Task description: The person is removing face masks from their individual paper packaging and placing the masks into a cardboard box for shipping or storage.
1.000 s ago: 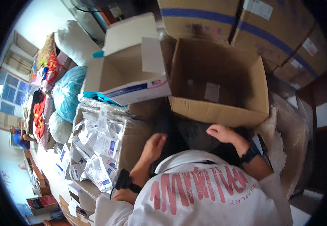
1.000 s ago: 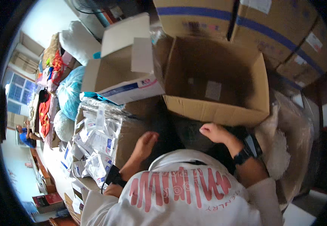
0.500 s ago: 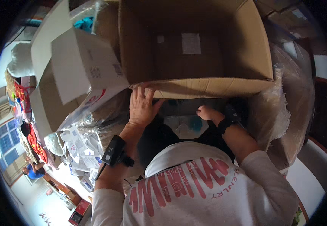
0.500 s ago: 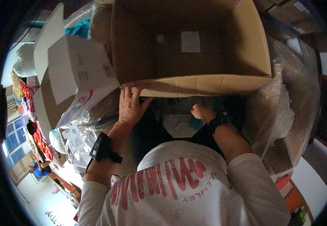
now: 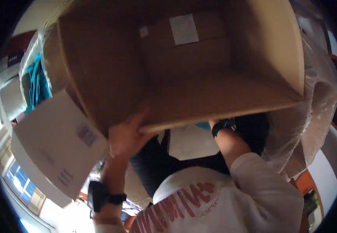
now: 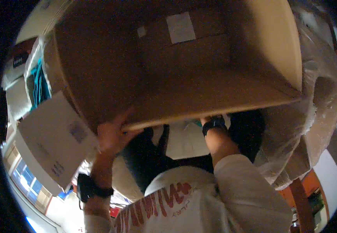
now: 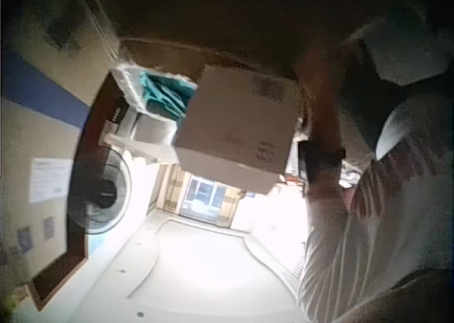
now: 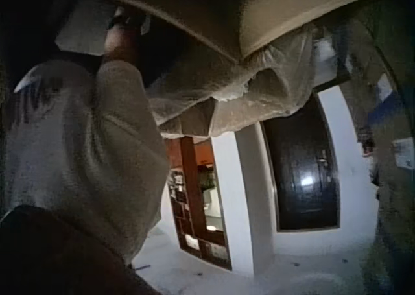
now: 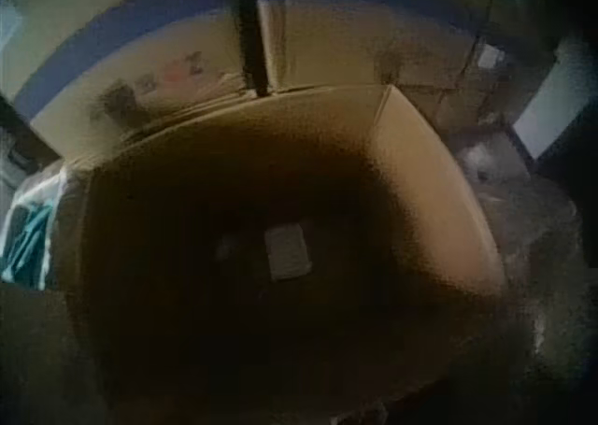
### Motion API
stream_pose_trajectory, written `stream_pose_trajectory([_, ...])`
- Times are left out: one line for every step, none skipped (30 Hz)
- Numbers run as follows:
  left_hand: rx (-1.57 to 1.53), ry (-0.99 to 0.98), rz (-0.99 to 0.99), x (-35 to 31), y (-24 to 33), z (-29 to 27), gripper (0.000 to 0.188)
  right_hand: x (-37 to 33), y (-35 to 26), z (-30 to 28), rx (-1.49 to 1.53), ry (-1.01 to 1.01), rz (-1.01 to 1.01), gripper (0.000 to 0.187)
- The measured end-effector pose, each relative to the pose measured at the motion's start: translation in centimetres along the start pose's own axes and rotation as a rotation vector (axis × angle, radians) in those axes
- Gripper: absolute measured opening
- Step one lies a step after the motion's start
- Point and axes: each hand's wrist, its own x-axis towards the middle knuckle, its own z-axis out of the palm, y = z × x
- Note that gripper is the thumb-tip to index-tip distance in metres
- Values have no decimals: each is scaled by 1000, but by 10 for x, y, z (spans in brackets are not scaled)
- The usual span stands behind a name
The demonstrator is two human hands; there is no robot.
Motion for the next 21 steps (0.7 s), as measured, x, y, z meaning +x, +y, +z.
stream_pose_trajectory([-5, 54, 42, -1, -3, 9, 51, 6, 2, -1, 7, 13, 37, 19])
stream_pose_trajectory([11, 111, 81, -9, -6, 10, 53, 17, -8, -1, 29, 31, 50, 19])
stream_pose_trajectory([8, 167, 139, -10, -9, 15, 55, 25, -6, 0, 37, 45, 83, 19])
stream_pose_trajectory([-25, 163, 157, -8, -5, 16, 54, 30, 4, 7, 42, 62, 132, 18])
stream_pose_trajectory([-45, 150, 159, -8, -5, 12, 53, 41, 3, 12, 55, 70, 149, 18])
stream_pose_trajectory([-14, 99, 145, -10, -6, 11, 52, 50, 0, 16, 65, 78, 158, 18])
stream_pose_trajectory([8, 46, 136, -9, -8, 14, 50, 57, 4, 21, 69, 86, 180, 18])
stream_pose_trajectory([-57, 102, 176, -8, -11, 18, 51, 63, 7, 26, 74, 91, 202, 18])
stream_pose_trajectory([-126, 155, 217, -7, -13, 23, 51, 67, 10, 28, 83, 98, 222, 18])
stream_pose_trajectory([-117, 147, 233, -9, -14, 25, 51, 72, 12, 31, 92, 106, 237, 18])
stream_pose_trajectory([-92, 91, 175, -16, -14, 23, 49, 77, 9, 33, 101, 112, 243, 18])
stream_pose_trajectory([-72, 34, 115, -18, -13, 20, 48, 82, 8, 35, 109, 117, 249, 17])
stream_pose_trajectory([-63, 26, 120, -16, -13, 19, 48, 86, 6, 38, 116, 124, 252, 17])
stream_pose_trajectory([-55, 31, 125, -13, -10, 18, 48, 88, 6, 40, 121, 129, 261, 17])
stream_pose_trajectory([-49, 32, 132, -13, -9, 19, 49, 88, 7, 43, 121, 130, 268, 17])
stream_pose_trajectory([119, -203, 52, -26, -15, 22, 45, 90, 8, 45, 126, 135, 271, 17])
stream_pose_trajectory([122, -215, 55, -26, -17, 22, 45, 88, 7, 47, 129, 137, 274, 17])
stream_pose_trajectory([111, -196, 41, -26, -17, 22, 46, 86, 6, 50, 129, 141, 277, 17])
stream_pose_trajectory([98, -176, 26, -27, -17, 23, 46, 87, 8, 51, 128, 147, 276, 17])
stream_pose_trajectory([81, -162, 11, -29, -15, 24, 47, 84, 9, 52, 123, 150, 278, 17])
stream_pose_trajectory([63, -149, -7, -34, -11, 25, 48, 80, 10, 53, 121, 156, 275, 16])
